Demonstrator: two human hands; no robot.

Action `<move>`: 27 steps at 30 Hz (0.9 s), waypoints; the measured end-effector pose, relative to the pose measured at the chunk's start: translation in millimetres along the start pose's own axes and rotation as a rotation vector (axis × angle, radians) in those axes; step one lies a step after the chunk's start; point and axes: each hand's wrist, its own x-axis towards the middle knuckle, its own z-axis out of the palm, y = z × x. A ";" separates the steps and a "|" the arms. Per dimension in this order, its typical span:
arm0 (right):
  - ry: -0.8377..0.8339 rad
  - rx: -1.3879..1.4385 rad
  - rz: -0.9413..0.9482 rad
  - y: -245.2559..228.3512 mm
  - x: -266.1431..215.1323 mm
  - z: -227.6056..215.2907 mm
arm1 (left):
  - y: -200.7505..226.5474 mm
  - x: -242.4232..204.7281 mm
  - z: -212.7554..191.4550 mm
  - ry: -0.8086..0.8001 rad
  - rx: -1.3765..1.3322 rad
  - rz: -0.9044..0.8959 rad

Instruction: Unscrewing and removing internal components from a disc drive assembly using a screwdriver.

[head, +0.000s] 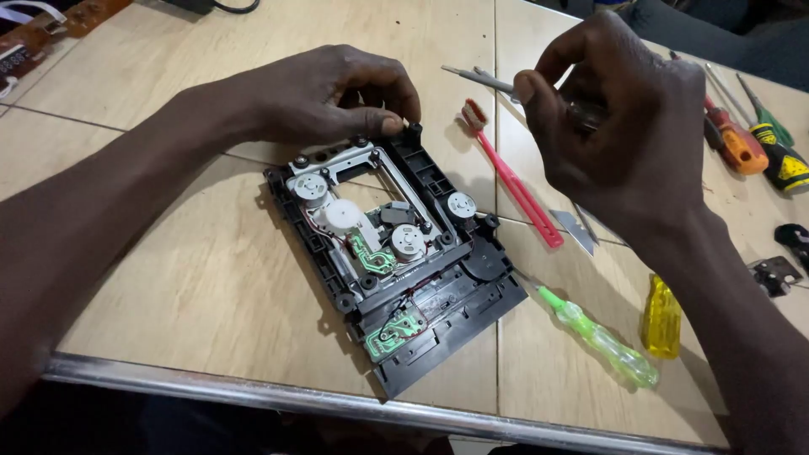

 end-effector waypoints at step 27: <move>-0.004 0.073 -0.020 -0.1 -2.2 -0.8 | 15.9 -2.5 -13.3 -0.098 -0.074 -0.192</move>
